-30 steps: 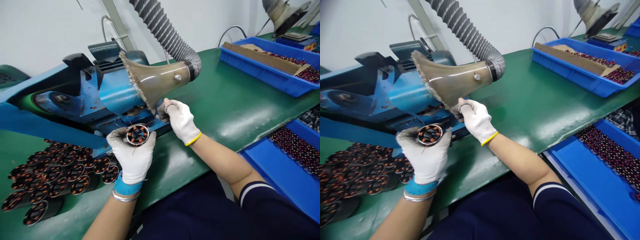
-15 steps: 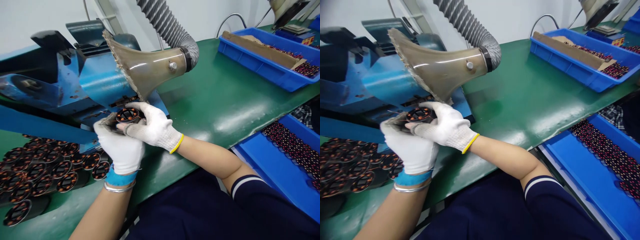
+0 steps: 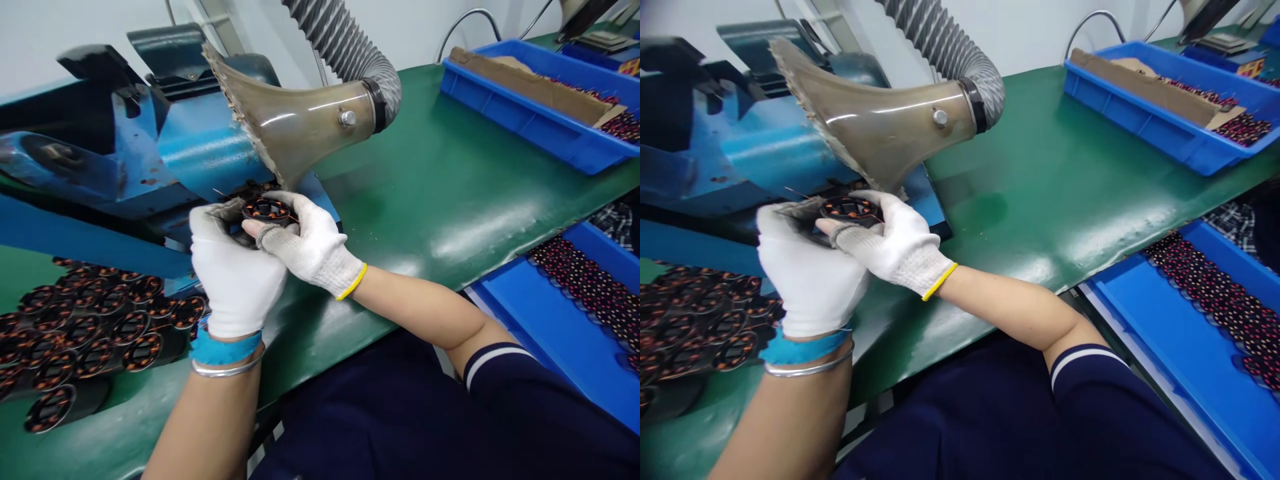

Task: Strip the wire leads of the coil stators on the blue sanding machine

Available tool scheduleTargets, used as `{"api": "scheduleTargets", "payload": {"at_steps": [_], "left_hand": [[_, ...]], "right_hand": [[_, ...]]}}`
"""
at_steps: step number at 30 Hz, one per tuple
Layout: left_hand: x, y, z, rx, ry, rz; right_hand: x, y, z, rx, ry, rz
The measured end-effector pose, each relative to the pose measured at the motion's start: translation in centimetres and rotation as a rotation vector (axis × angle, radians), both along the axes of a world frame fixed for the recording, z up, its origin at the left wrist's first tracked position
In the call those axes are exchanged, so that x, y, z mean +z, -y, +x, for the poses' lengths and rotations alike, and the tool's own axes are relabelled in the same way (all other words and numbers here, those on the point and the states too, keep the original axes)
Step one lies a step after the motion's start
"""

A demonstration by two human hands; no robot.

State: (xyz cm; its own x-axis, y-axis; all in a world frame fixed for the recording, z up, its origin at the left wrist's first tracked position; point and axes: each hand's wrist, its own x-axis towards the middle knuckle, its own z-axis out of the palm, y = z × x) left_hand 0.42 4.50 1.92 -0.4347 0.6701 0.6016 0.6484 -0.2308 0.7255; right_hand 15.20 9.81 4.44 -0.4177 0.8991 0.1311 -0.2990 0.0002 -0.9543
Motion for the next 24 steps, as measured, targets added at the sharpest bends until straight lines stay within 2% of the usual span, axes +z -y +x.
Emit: {"api": "scheduleTargets", "payload": {"at_steps": [3, 8, 10, 13, 16, 19, 21, 24], "left_hand": [[-0.2, -0.2, 0.0, -0.024, 0.018, 0.014], [-0.8, -0.4, 0.4, -0.045, 0.071, 0.038], [-1.3, -0.1, 0.8, -0.026, 0.056, 0.062], [-2.2, 1.2, 1.9, 0.0, 0.077, 0.169], [-2.9, 3.2, 2.8, 0.003, 0.114, 0.215], [-3.3, 6.1, 2.2, 0.025, 0.139, 0.094], [-3.8, 8.8, 0.1, 0.063, 0.21, -0.008], [-4.6, 14.1, -5.7, 0.208, 0.365, -0.089]], "right_hand": [[0.0, -0.1, 0.1, 0.115, -0.058, -0.082], [-0.7, -0.7, -0.9, 0.074, 0.067, -0.03], [-1.1, -0.3, -0.8, 0.006, 0.157, 0.054], [-1.9, 0.8, 0.2, -0.075, 0.258, 0.293], [-2.7, 1.1, 1.4, -0.024, 0.286, 0.494], [-3.5, 0.2, 2.0, 0.146, 0.218, 0.639], [-4.0, -0.2, 2.1, 0.266, 0.163, 0.736], [-4.4, 0.3, 2.6, 0.12, -0.031, 0.874]]}}
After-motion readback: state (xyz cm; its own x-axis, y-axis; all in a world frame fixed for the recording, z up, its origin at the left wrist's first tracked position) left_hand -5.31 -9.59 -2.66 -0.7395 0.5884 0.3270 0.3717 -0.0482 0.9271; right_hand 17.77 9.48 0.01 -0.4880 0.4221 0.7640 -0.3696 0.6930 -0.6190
